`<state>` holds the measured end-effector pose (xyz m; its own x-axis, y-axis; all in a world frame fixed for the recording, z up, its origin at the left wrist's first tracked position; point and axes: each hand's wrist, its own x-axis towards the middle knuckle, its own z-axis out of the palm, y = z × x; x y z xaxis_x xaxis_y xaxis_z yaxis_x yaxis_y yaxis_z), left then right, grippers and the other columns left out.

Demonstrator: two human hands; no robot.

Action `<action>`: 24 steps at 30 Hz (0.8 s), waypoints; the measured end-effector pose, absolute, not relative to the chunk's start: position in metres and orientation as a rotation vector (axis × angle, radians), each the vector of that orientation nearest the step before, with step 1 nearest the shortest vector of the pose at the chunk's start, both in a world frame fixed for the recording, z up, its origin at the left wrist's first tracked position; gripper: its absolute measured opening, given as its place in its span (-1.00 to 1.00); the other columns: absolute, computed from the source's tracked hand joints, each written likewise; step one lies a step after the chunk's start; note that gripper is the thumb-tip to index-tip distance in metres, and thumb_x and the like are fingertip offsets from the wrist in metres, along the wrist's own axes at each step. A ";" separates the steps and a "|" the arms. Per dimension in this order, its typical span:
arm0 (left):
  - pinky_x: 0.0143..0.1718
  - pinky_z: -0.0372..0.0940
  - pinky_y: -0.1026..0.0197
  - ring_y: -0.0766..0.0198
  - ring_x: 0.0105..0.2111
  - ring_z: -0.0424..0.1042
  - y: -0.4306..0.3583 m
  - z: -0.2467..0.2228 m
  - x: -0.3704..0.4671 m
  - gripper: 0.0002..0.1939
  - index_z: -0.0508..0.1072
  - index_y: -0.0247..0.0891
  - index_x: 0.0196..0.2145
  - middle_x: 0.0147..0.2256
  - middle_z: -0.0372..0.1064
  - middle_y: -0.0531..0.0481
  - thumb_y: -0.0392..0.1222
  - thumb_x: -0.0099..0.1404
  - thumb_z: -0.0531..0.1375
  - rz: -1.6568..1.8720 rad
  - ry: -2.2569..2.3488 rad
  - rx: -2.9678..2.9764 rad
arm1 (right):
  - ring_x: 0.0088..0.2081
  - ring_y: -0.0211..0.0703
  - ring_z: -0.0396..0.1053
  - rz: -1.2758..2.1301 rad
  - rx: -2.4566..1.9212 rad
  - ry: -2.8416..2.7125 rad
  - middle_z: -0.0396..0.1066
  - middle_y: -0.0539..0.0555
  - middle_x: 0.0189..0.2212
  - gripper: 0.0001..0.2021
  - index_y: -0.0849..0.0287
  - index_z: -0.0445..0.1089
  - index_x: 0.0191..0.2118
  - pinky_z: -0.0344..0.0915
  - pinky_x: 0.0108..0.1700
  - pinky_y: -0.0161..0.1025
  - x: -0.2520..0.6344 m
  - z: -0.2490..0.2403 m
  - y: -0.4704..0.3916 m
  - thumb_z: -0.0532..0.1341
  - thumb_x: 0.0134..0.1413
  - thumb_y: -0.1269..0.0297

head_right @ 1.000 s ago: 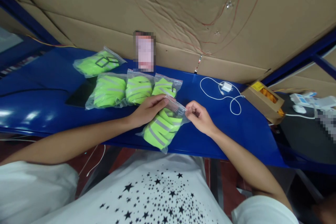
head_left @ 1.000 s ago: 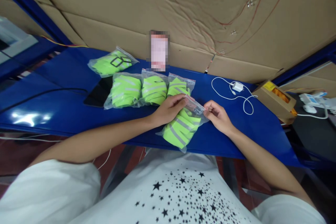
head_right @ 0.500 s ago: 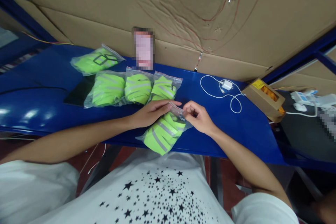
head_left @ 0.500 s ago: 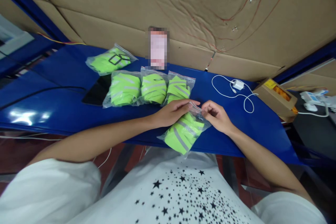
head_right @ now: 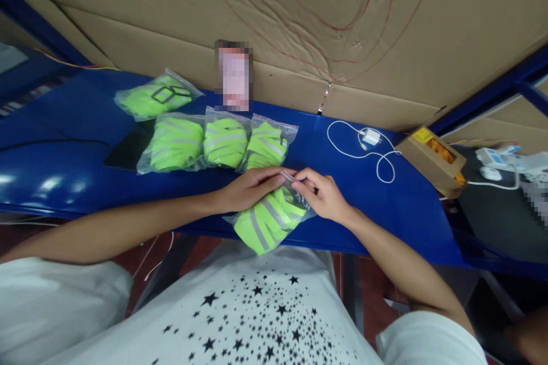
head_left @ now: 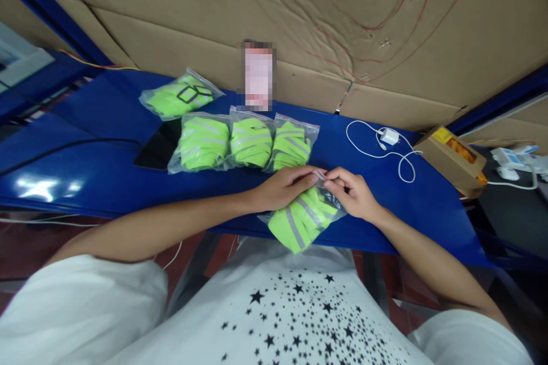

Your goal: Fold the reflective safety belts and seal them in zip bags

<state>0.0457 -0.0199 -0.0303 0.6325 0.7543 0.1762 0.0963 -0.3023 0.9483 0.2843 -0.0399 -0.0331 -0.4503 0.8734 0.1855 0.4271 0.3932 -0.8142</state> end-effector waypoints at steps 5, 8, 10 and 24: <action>-0.25 0.34 0.27 0.31 -0.30 0.48 -0.024 -0.027 0.045 -0.72 0.53 -0.26 -0.08 -0.22 0.55 -0.05 -0.01 0.47 0.16 0.933 0.742 1.801 | -0.58 -0.34 0.11 0.868 -1.111 -2.041 0.18 -0.15 -0.63 -0.81 0.10 0.41 -0.20 0.08 -0.46 -0.32 0.284 -0.030 -0.041 0.22 0.36 0.10; -0.30 0.31 0.30 0.34 -0.35 0.44 -0.023 -0.025 0.044 -0.74 0.52 -0.28 -0.15 -0.29 0.52 -0.02 -0.02 0.44 0.21 0.957 0.735 1.831 | -0.47 -0.30 0.28 0.768 -1.046 -2.085 0.36 -0.06 -0.49 -0.85 0.11 0.45 -0.20 0.21 -0.37 -0.31 0.281 -0.025 -0.039 0.25 0.34 0.16; -0.34 0.28 0.31 0.35 -0.38 0.42 -0.022 -0.025 0.044 -0.76 0.52 -0.28 -0.20 -0.35 0.49 0.01 -0.03 0.43 0.22 0.937 0.752 1.860 | -0.39 -0.26 0.34 0.704 -0.997 -2.143 0.43 0.00 -0.37 -0.88 0.11 0.47 -0.20 0.26 -0.30 -0.28 0.279 -0.023 -0.039 0.27 0.32 0.19; -0.28 0.32 0.28 0.31 -0.29 0.49 -0.028 -0.018 0.044 -0.76 0.48 -0.25 -0.12 -0.26 0.50 -0.04 -0.02 0.47 0.16 0.815 0.611 1.777 | -0.54 -0.34 0.31 0.519 -0.965 -2.169 0.51 -0.03 -0.42 -0.90 0.07 0.47 -0.17 0.21 -0.47 -0.34 0.278 -0.028 -0.056 0.21 0.37 0.24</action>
<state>0.0441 -0.0283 -0.0177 0.6389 0.7313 0.2388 0.0246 -0.3297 0.9438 0.2781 -0.0563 -0.0279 -0.4799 0.7624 0.4341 0.4834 0.6427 -0.5943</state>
